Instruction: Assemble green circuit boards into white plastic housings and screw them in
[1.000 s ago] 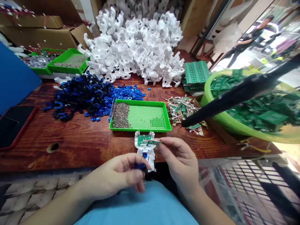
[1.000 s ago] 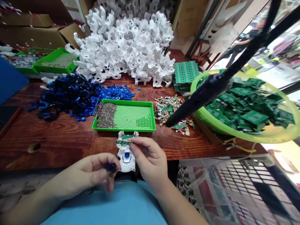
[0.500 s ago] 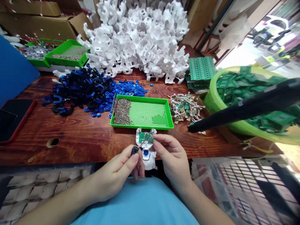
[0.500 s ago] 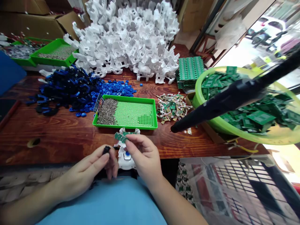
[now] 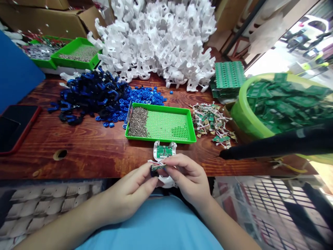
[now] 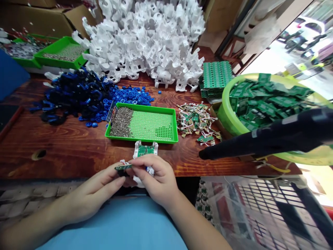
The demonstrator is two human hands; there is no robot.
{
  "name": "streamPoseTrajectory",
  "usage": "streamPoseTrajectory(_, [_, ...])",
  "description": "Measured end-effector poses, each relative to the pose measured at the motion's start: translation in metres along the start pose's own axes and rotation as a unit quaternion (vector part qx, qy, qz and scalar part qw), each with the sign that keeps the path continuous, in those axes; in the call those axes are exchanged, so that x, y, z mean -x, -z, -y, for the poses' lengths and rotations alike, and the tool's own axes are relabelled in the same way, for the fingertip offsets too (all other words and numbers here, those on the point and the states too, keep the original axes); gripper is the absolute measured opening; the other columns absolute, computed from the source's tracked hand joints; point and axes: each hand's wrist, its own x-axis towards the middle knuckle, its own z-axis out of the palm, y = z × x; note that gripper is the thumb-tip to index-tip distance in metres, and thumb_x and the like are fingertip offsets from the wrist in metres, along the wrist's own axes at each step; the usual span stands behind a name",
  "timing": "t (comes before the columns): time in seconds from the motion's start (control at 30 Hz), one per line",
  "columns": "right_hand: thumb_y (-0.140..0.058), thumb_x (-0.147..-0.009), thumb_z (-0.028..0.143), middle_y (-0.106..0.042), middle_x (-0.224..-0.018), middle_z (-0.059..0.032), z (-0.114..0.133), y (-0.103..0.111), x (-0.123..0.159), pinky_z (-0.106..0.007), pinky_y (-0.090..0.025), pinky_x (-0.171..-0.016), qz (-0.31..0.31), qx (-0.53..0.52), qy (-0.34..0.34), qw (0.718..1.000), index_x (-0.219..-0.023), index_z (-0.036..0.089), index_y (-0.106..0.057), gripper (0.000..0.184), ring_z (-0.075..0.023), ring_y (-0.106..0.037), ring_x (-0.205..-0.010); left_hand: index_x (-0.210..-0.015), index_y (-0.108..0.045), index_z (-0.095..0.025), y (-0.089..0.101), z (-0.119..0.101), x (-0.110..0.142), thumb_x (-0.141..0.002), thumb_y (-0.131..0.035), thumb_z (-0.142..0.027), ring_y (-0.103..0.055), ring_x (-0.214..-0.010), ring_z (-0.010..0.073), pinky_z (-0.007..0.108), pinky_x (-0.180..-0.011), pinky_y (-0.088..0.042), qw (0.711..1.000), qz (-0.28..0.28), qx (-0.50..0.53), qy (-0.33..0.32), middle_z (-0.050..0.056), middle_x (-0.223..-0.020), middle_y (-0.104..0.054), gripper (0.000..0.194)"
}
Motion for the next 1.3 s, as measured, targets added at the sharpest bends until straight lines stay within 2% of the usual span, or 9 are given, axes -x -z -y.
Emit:
streamPoseTrajectory(0.07, [-0.062,-0.081,0.015,-0.070,-0.086,0.0007,0.001,0.000,0.000,-0.022,-0.052,-0.073,0.002,0.015,-0.012,1.000,-0.095,0.030,-0.070,0.022,-0.0112,-0.065,-0.078,-0.116,-0.053,-0.028,0.000,0.002,0.001,-0.095,-0.039,-0.032,-0.054,-0.100,0.0124,0.023,-0.093,-0.041,0.999,-0.006,0.043,0.014,-0.001,-0.106,-0.058,0.025])
streamPoseTrajectory(0.2, [-0.062,-0.081,0.017,-0.070,-0.086,-0.0001,-0.001,-0.002,0.001,-0.021,-0.052,-0.068,-0.039,0.013,-0.044,0.998,-0.095,0.029,-0.070,0.020,-0.0111,-0.065,-0.076,-0.102,-0.055,-0.023,0.000,0.001,0.000,-0.094,-0.042,-0.031,-0.057,-0.089,0.0120,0.023,-0.085,-0.044,0.989,-0.008,0.142,0.051,-0.001,-0.091,-0.060,0.017])
streamPoseTrajectory(0.33, [-0.062,-0.081,0.018,-0.068,-0.076,-0.0002,-0.002,-0.004,0.001,-0.019,-0.050,-0.056,-0.018,0.008,-0.067,0.998,-0.094,0.027,-0.071,0.019,-0.0090,-0.062,-0.063,-0.095,-0.057,-0.019,0.001,0.000,-0.004,-0.092,-0.043,-0.033,-0.059,-0.080,0.0129,0.026,-0.078,-0.046,0.979,-0.001,0.191,0.077,0.001,-0.088,-0.062,0.020])
streamPoseTrajectory(0.47, [-0.065,-0.078,0.017,-0.070,-0.078,-0.0008,0.001,-0.003,0.001,-0.019,-0.052,-0.059,-0.029,0.005,-0.081,0.996,-0.092,0.027,-0.073,0.019,-0.0097,-0.064,-0.065,-0.099,-0.057,-0.018,0.001,0.000,-0.005,-0.092,-0.042,-0.038,-0.060,-0.080,0.0149,0.028,-0.079,-0.045,0.979,-0.011,0.190,0.077,0.002,-0.083,-0.063,0.026])
streamPoseTrajectory(0.6, [-0.067,-0.076,0.018,-0.071,-0.080,-0.0009,0.004,-0.003,0.000,-0.020,-0.055,-0.061,-0.053,-0.023,-0.128,0.990,-0.088,0.026,-0.074,0.016,-0.0114,-0.067,-0.069,-0.104,-0.056,-0.018,0.000,0.000,-0.003,-0.092,-0.043,-0.041,-0.061,-0.083,0.0159,0.031,-0.082,-0.045,0.983,-0.008,0.164,0.078,0.004,-0.093,-0.063,0.029])
streamPoseTrajectory(0.87, [-0.066,-0.077,0.024,-0.071,-0.084,-0.0023,0.003,0.000,0.001,-0.022,-0.056,-0.059,-0.009,-0.015,-0.174,0.985,-0.090,0.025,-0.073,0.014,-0.0130,-0.067,-0.069,-0.121,-0.041,-0.020,0.004,0.002,0.000,-0.094,-0.038,-0.037,-0.063,-0.089,0.0168,0.034,-0.084,-0.047,0.988,0.012,0.126,0.091,0.007,-0.098,-0.064,0.032])
streamPoseTrajectory(1.03, [-0.063,-0.080,0.019,-0.071,-0.088,-0.0038,0.002,0.005,0.001,-0.025,-0.054,-0.074,0.031,0.104,-0.100,0.989,-0.093,0.023,-0.072,0.016,-0.0143,-0.067,-0.079,-0.118,-0.046,-0.018,0.007,0.001,-0.001,-0.093,-0.041,-0.037,-0.061,-0.098,0.0177,0.035,-0.090,-0.047,0.985,0.013,0.120,0.125,0.009,-0.114,-0.060,0.031])
streamPoseTrajectory(1.17, [-0.061,-0.081,0.019,-0.071,-0.085,-0.0030,0.001,0.006,0.003,-0.021,-0.053,-0.066,0.021,0.121,-0.086,0.989,-0.094,0.023,-0.071,0.017,-0.0128,-0.066,-0.075,-0.117,-0.052,-0.017,0.010,0.001,-0.004,-0.093,-0.044,-0.033,-0.064,-0.093,0.0169,0.032,-0.085,-0.048,0.979,0.018,0.149,0.137,0.008,-0.108,-0.064,0.030])
streamPoseTrajectory(1.3, [-0.060,-0.082,0.018,-0.072,-0.090,-0.0025,0.001,0.006,0.006,-0.023,-0.054,-0.069,0.017,0.129,-0.068,0.989,-0.099,0.026,-0.070,0.021,-0.0134,-0.067,-0.078,-0.115,-0.055,-0.017,0.010,0.000,-0.004,-0.093,-0.044,-0.034,-0.063,-0.092,0.0157,0.029,-0.083,-0.048,0.985,0.008,0.122,0.125,0.006,-0.103,-0.066,0.030])
